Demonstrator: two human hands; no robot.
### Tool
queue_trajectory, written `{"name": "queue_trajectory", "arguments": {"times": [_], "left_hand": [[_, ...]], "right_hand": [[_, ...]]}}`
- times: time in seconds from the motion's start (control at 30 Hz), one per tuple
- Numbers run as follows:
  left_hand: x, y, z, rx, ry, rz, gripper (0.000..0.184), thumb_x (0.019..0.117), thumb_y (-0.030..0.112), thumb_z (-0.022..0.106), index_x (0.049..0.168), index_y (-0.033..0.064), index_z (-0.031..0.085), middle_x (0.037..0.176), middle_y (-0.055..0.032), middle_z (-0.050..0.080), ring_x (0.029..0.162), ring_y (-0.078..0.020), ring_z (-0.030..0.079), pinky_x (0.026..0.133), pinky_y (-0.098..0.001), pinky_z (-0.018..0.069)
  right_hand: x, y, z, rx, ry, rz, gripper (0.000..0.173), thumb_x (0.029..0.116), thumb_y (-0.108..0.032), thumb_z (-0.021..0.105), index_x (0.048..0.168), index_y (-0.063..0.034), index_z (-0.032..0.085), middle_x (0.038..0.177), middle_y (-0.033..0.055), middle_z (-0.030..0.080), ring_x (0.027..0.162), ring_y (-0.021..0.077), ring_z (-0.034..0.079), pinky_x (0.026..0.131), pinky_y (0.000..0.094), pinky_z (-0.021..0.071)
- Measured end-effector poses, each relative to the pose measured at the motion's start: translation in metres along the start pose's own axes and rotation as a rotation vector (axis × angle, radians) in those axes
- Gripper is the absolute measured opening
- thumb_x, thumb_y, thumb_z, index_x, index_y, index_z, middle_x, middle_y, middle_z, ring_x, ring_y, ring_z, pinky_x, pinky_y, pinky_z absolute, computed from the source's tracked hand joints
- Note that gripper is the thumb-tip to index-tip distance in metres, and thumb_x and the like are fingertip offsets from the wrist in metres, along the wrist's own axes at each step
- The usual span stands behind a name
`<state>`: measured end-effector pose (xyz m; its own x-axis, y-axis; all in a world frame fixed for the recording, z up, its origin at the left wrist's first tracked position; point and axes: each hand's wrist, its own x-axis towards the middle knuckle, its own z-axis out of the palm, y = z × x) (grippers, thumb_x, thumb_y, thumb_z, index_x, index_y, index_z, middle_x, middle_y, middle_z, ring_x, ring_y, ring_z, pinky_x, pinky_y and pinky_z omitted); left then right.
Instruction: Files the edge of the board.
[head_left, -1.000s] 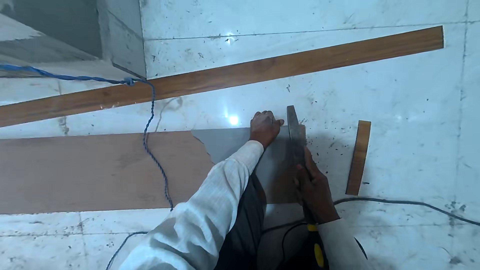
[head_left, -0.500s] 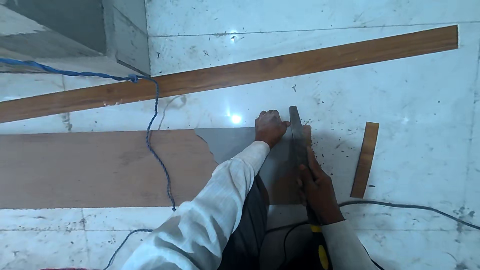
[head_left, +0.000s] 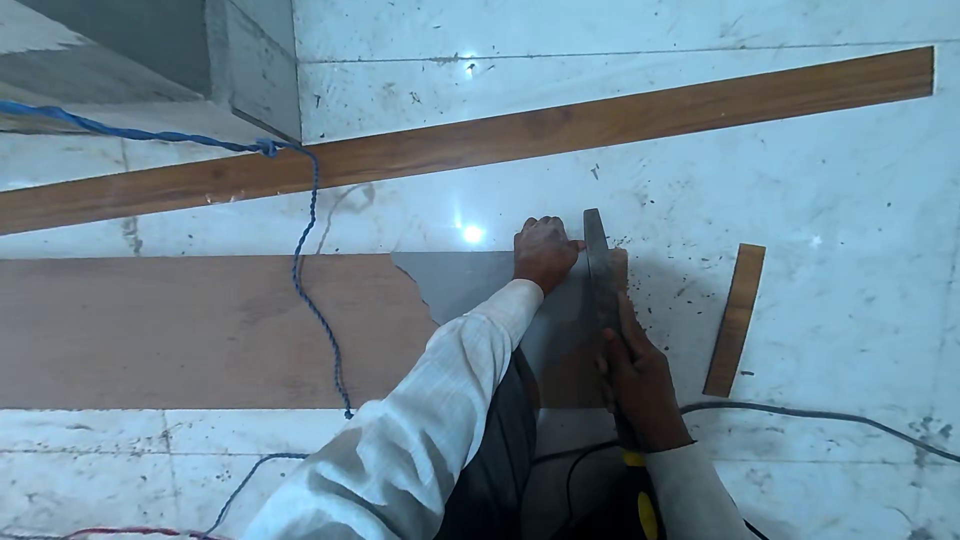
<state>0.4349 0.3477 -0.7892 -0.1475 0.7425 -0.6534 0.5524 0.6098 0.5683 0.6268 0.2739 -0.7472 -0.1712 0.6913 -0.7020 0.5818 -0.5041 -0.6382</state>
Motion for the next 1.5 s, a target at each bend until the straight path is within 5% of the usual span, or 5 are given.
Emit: {"name": "queue_trajectory", "arguments": {"times": [0.93, 1.2, 1.33, 1.4, 1.5], "left_hand": [[0.0, 0.002, 0.001, -0.013, 0.011, -0.007, 0.037, 0.1026, 0.034, 0.064, 0.1, -0.0029, 0.067, 0.122, -0.0202, 0.065, 0.126, -0.0367, 0.055, 0.101, -0.0544, 0.0421], [-0.003, 0.001, 0.006, 0.008, 0.018, 0.007, 0.036, 0.1038, 0.032, 0.062, 0.104, -0.0036, 0.066, 0.125, -0.0207, 0.064, 0.128, -0.0375, 0.054, 0.102, -0.0563, 0.0416], [-0.001, 0.0, 0.003, 0.001, 0.008, -0.001, 0.037, 0.1041, 0.032, 0.061, 0.11, -0.0048, 0.067, 0.132, -0.0221, 0.062, 0.134, -0.0384, 0.051, 0.107, -0.0582, 0.0399], [-0.004, 0.0, 0.008, 0.002, 0.021, 0.013, 0.037, 0.1033, 0.031, 0.062, 0.108, -0.0055, 0.067, 0.13, -0.0227, 0.063, 0.132, -0.0393, 0.052, 0.105, -0.0581, 0.0405], [0.001, -0.002, 0.003, -0.023, 0.043, 0.023, 0.036, 0.1031, 0.029, 0.063, 0.103, -0.0062, 0.067, 0.125, -0.0235, 0.064, 0.129, -0.0402, 0.053, 0.103, -0.0587, 0.0408]], "right_hand": [[0.001, -0.003, -0.004, 0.024, -0.019, 0.021, 0.057, 0.1102, -0.018, 0.043, 0.164, -0.022, 0.023, 0.064, 0.003, 0.051, 0.039, 0.0108, 0.044, 0.035, 0.0272, 0.0422], [-0.001, 0.004, 0.0, -0.15, 0.035, -0.045, 0.058, 0.1097, -0.018, 0.045, 0.164, -0.0223, 0.025, 0.065, 0.0067, 0.054, 0.039, 0.015, 0.045, 0.037, 0.0333, 0.044], [0.017, -0.006, 0.003, -0.375, 0.078, -0.166, 0.059, 0.1086, -0.014, 0.048, 0.163, -0.0146, 0.025, 0.091, 0.0243, 0.068, 0.059, 0.0305, 0.06, 0.058, 0.0509, 0.052], [0.018, -0.003, 0.003, -0.4, 0.102, -0.204, 0.06, 0.1086, -0.015, 0.048, 0.164, -0.0184, 0.024, 0.088, 0.0216, 0.068, 0.058, 0.0291, 0.06, 0.057, 0.05, 0.0524], [-0.002, 0.003, 0.007, -0.413, 0.143, -0.211, 0.056, 0.1065, -0.014, 0.05, 0.16, -0.0091, 0.033, 0.078, 0.0193, 0.067, 0.056, 0.0284, 0.059, 0.054, 0.0478, 0.0517]]}}
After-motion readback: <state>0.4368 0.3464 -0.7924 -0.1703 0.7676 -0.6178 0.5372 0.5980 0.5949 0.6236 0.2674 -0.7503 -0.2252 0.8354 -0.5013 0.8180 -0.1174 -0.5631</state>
